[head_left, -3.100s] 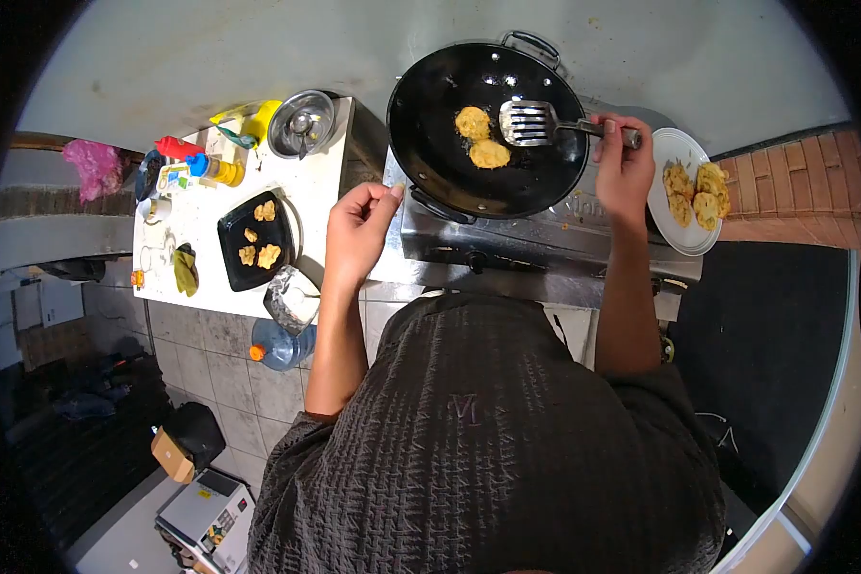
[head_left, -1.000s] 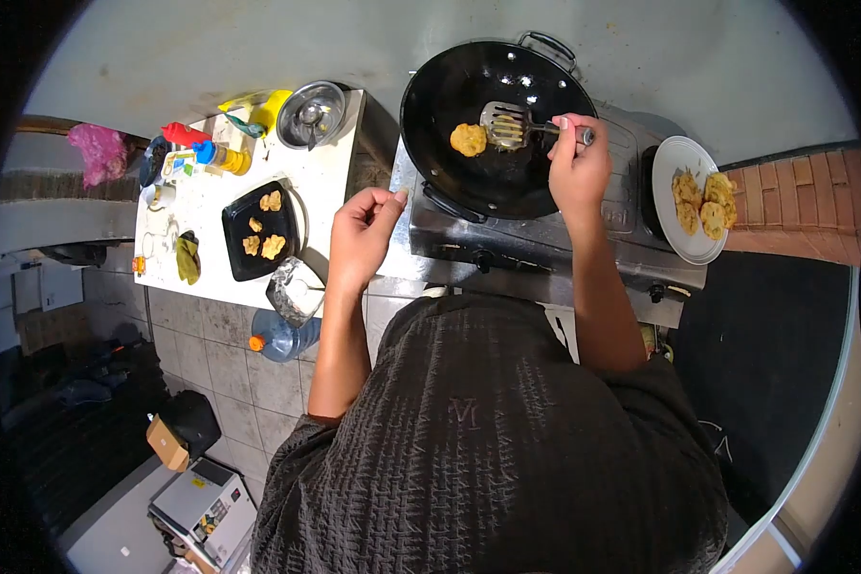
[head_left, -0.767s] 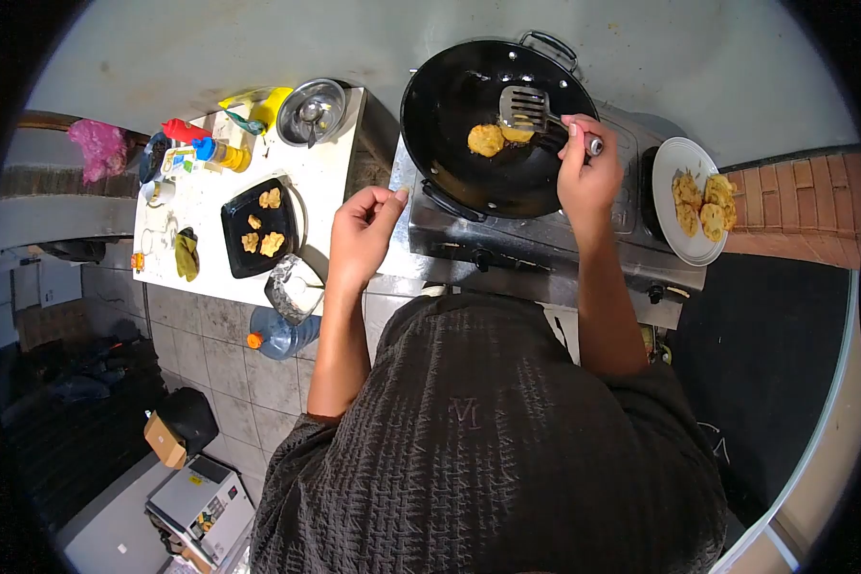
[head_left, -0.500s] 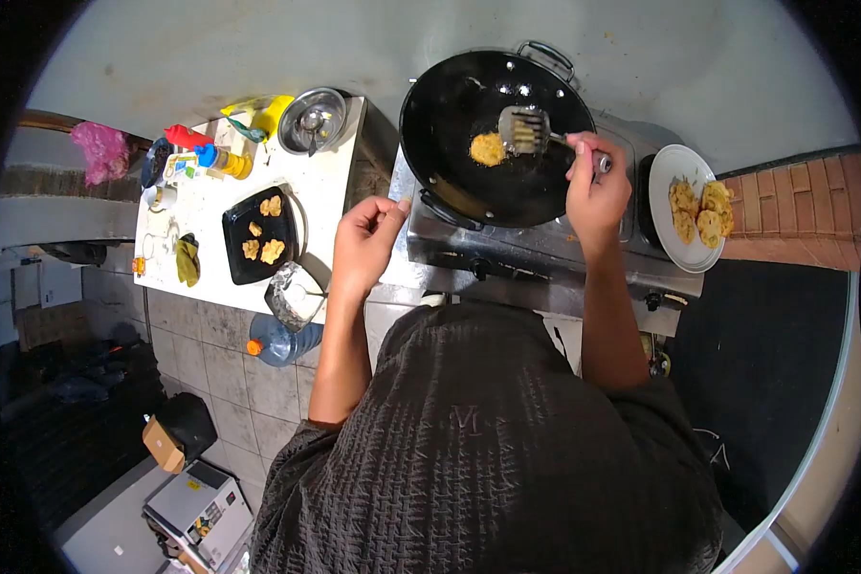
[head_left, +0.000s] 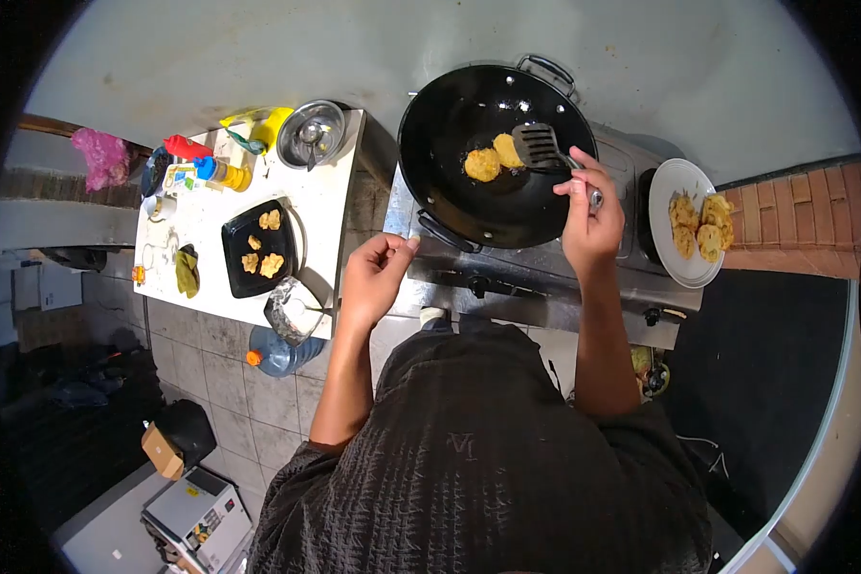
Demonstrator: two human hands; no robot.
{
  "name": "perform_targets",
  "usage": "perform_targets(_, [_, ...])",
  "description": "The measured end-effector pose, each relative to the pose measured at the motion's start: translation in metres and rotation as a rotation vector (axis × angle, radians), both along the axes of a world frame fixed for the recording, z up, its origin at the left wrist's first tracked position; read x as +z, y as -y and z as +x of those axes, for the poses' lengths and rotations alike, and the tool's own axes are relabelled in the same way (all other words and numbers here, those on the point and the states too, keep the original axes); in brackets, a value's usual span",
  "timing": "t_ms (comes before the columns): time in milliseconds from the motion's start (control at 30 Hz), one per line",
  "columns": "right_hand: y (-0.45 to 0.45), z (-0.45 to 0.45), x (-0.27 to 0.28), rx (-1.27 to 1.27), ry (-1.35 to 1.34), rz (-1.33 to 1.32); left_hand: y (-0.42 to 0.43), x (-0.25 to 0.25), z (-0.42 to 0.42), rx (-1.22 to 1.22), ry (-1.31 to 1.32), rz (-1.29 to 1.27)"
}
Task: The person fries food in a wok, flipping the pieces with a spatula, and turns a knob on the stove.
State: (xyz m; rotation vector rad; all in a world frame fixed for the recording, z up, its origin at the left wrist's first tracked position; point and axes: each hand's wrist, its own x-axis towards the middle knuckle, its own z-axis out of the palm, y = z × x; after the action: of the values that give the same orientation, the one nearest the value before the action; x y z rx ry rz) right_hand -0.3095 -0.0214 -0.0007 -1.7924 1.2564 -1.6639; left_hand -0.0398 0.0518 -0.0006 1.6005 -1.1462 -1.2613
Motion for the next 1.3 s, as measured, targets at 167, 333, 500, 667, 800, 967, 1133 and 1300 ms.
perform_targets(167, [-0.013, 0.002, 0.005, -0.014, 0.1, 0.056, 0.0, -0.004, 0.003, -0.037, -0.007, 0.029])
perform_targets(333, [-0.033, 0.014, 0.012, 0.005, 0.298, 0.038, 0.003, -0.016, 0.007, -0.106, -0.026, -0.002])
perform_targets(500, [-0.058, 0.027, 0.011, -0.033, 0.293, 0.143, 0.009, -0.016, 0.011, -0.161, -0.064, 0.019])
perform_targets(667, [-0.075, 0.031, 0.012, -0.056, 0.354, 0.181, 0.014, -0.015, 0.019, -0.213, -0.093, 0.006])
perform_targets(800, [-0.082, 0.023, 0.013, -0.014, 0.273, 0.152, 0.015, -0.014, 0.017, -0.209, -0.108, -0.031])
perform_targets(967, [-0.085, 0.022, 0.024, -0.078, 0.328, 0.154, 0.006, -0.005, 0.007, -0.164, -0.08, -0.112])
perform_targets(1133, [-0.085, -0.009, 0.026, 0.047, 0.31, 0.198, -0.002, 0.002, -0.016, -0.109, -0.053, -0.133])
perform_targets(1300, [-0.091, -0.036, 0.034, 0.161, 0.384, 0.187, -0.015, 0.011, -0.053, -0.007, -0.004, -0.184])
